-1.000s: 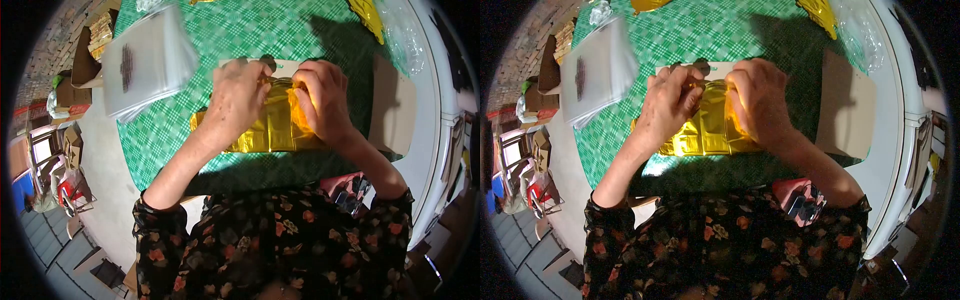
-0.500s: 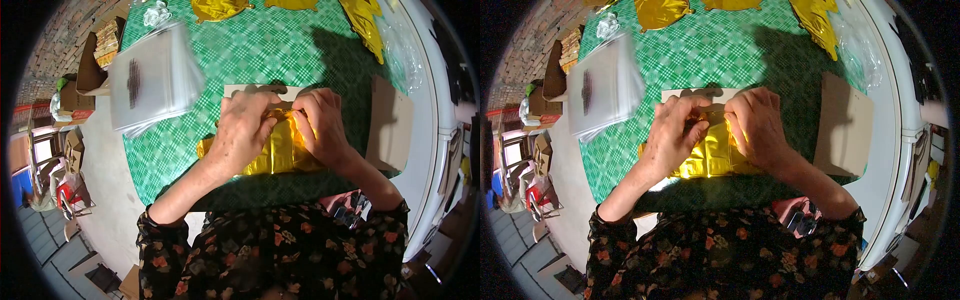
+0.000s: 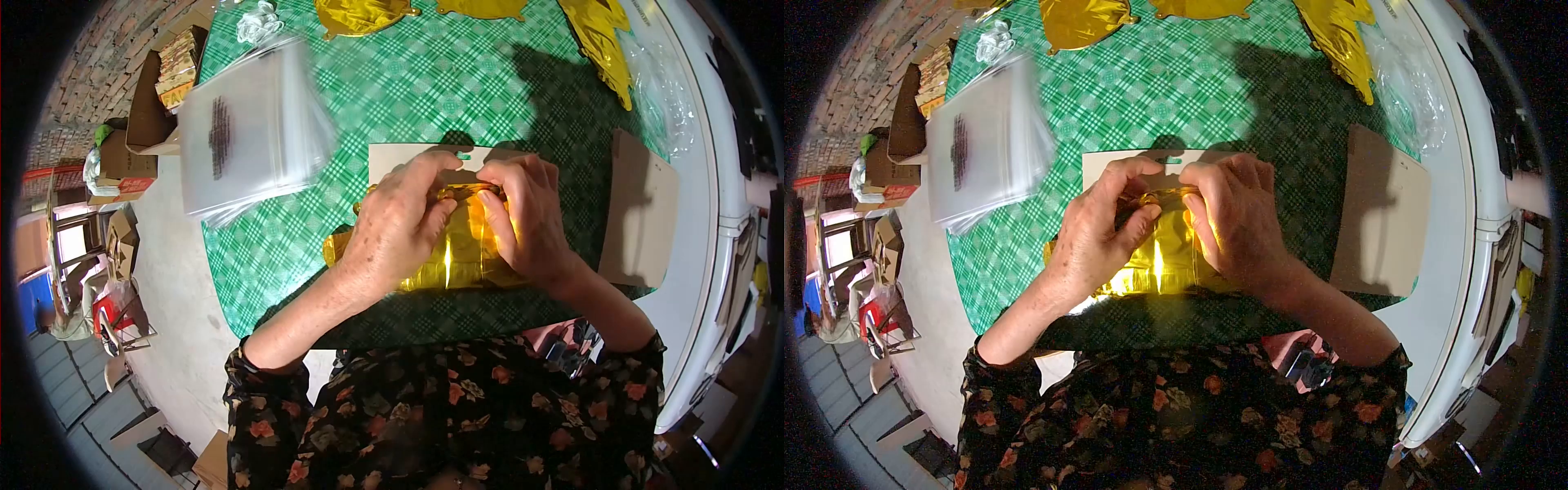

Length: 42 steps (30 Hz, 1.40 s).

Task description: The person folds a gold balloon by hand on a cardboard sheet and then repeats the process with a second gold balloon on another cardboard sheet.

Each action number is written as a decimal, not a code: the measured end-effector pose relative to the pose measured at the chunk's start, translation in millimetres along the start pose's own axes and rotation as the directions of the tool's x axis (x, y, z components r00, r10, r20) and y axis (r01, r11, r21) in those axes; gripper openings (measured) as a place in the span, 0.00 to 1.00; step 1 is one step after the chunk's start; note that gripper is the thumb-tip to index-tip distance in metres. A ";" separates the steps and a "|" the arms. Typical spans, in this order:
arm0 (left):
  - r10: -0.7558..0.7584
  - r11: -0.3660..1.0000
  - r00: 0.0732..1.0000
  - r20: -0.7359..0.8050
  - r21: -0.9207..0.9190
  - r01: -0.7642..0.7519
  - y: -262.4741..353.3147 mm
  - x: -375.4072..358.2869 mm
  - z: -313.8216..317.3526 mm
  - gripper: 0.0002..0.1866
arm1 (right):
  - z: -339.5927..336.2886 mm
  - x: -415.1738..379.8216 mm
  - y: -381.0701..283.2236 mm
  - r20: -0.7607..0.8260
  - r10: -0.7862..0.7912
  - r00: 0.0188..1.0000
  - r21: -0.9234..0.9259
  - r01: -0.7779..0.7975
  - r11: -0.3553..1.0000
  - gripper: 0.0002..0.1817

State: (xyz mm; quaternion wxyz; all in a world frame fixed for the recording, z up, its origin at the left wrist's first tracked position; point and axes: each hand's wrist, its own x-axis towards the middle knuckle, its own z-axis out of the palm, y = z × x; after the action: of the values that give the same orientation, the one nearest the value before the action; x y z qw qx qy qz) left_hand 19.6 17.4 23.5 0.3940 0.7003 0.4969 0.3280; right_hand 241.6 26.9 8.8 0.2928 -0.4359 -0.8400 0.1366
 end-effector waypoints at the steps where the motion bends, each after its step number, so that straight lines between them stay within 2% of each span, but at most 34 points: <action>1: -0.005 1.000 1.000 -0.002 -0.004 0.005 0.8 0.1 -0.2 0.25 | -0.4 -0.3 -1.6 0.007 0.015 1.000 0.002 -0.015 1.000 0.17; 8: -0.052 0.999 0.999 0.004 -0.002 0.052 2.8 -0.7 1.3 0.26 | 1.1 0.3 -7.1 0.021 0.096 0.995 0.075 -0.097 0.992 0.18; 16: -0.088 0.995 0.995 0.047 -0.043 0.090 1.6 -2.0 -4.1 0.28 | 13.9 -0.8 0.0 -0.065 0.146 0.987 0.205 -0.130 0.970 0.15; 22: -0.116 0.980 0.991 0.071 -0.154 0.126 0.4 -1.4 -5.3 0.23 | 14.5 -1.0 3.7 -0.067 0.122 0.990 0.251 -0.101 0.963 0.09; 25: -0.030 0.982 1.000 -0.002 -0.184 0.029 -7.8 -2.1 1.4 0.18 | 11.4 1.5 0.8 -0.040 0.144 0.989 0.266 -0.129 0.955 0.06; 28: 0.009 0.996 1.000 -0.024 -0.093 -0.011 -7.3 -2.6 1.7 0.13 | 8.5 2.8 -0.5 -0.010 0.153 0.988 0.251 -0.145 0.957 0.04; 31: -0.051 0.995 0.998 -0.044 -0.089 0.047 -2.8 -5.7 3.5 0.13 | 8.3 2.1 0.3 -0.009 0.143 0.990 0.244 -0.136 0.960 0.04; 37: 0.084 0.994 0.994 -0.065 0.078 -0.079 -3.5 -6.7 5.2 0.17 | 13.0 -0.9 3.4 -0.034 0.129 0.991 0.243 -0.117 0.963 0.04; 42: 0.134 0.977 0.990 -0.042 0.170 -0.125 -3.9 -8.8 6.6 0.21 | 14.0 -2.1 5.4 -0.043 0.103 0.994 0.244 -0.089 0.966 0.05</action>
State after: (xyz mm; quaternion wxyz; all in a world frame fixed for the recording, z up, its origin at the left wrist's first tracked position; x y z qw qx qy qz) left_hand 21.0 8.3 16.3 0.2982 0.7529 0.4861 0.3285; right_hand 237.6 28.7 -5.7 0.3598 -0.4408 -0.7866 0.2396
